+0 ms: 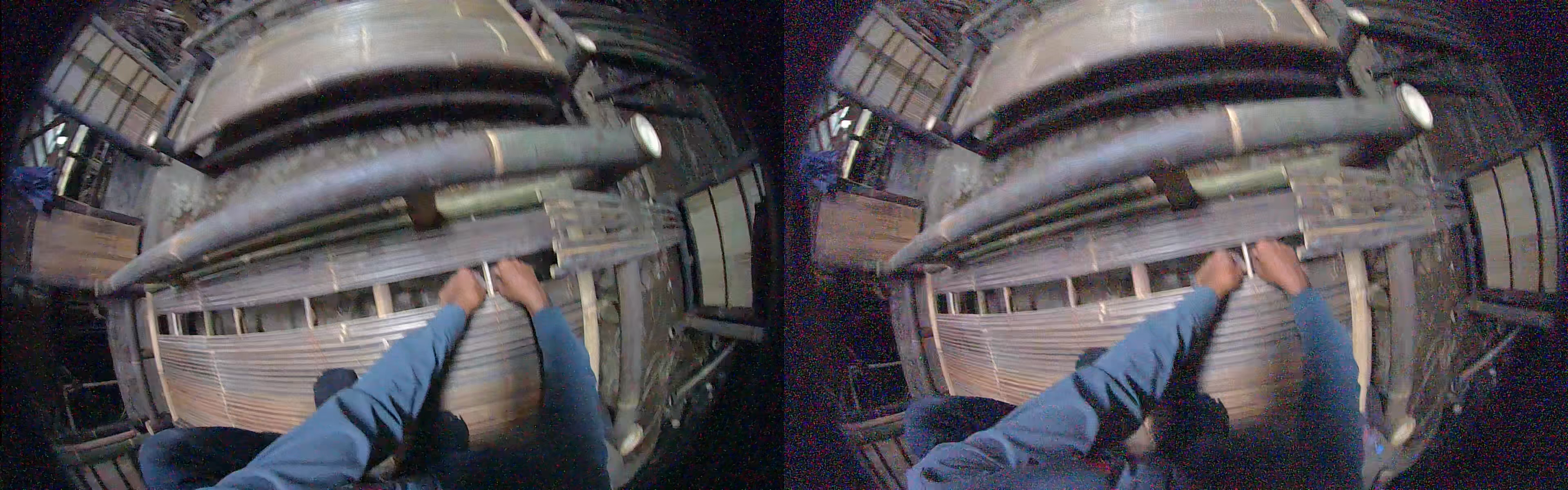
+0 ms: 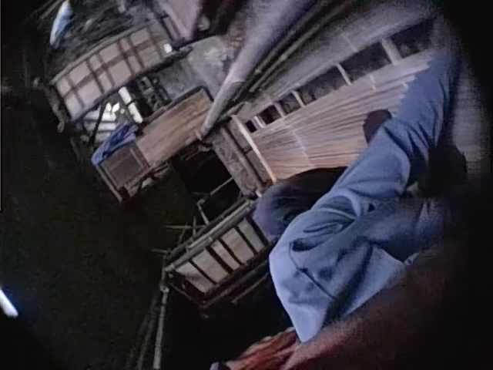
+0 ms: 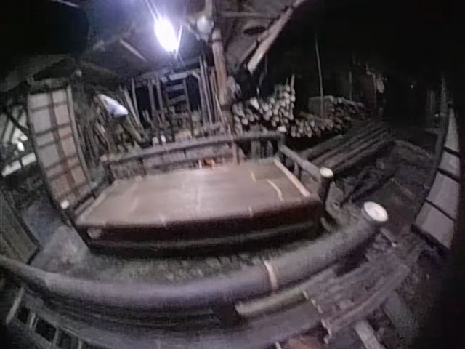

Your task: The person weaves thin bamboo strips into a mat by hand, threading a long cord through pre-arranged vertical bamboo slats.

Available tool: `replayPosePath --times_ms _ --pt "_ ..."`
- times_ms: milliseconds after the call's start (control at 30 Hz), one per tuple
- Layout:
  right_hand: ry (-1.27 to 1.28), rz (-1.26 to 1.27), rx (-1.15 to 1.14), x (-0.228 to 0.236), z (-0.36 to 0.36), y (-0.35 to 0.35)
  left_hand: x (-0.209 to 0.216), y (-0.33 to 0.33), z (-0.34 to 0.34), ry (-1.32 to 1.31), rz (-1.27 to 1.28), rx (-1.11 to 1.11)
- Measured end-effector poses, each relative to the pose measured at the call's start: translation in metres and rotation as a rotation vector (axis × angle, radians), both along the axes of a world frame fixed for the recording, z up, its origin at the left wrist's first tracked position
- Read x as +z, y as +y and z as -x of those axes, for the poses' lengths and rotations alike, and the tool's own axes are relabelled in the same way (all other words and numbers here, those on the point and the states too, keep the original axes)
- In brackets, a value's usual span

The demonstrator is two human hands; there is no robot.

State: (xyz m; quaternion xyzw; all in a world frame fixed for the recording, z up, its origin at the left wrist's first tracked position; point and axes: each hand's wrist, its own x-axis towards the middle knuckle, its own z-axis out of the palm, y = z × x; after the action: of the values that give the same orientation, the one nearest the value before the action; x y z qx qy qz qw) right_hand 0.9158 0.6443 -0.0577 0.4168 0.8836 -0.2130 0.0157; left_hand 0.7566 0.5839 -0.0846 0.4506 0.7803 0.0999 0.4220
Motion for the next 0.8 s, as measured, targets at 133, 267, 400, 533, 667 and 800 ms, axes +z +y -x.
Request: replayPosePath --times_ms 133,267,400,533,667,800 --pt "-0.010 -0.101 -0.135 0.009 0.014 -0.016 0.034 -0.021 0.009 -0.003 -0.136 0.042" --pt "-0.051 -0.030 -0.405 0.076 -0.012 -0.035 0.039 -0.028 -0.003 -0.129 -0.379 0.060" --pt "0.973 0.981 -0.564 0.034 -0.047 -0.042 0.004 -0.036 0.022 -0.168 -0.771 -0.021" --pt "1.298 1.514 -0.718 0.056 -0.048 -0.082 0.045 -0.044 0.023 -0.307 -0.609 -0.036" --pt "1.444 1.423 -0.781 0.085 -0.042 -0.102 0.099 -0.038 0.014 -0.382 -0.517 -0.205" --pt "1.043 0.953 -0.604 0.079 -0.030 -0.097 0.110 -0.031 0.019 -0.376 -0.625 -0.424"
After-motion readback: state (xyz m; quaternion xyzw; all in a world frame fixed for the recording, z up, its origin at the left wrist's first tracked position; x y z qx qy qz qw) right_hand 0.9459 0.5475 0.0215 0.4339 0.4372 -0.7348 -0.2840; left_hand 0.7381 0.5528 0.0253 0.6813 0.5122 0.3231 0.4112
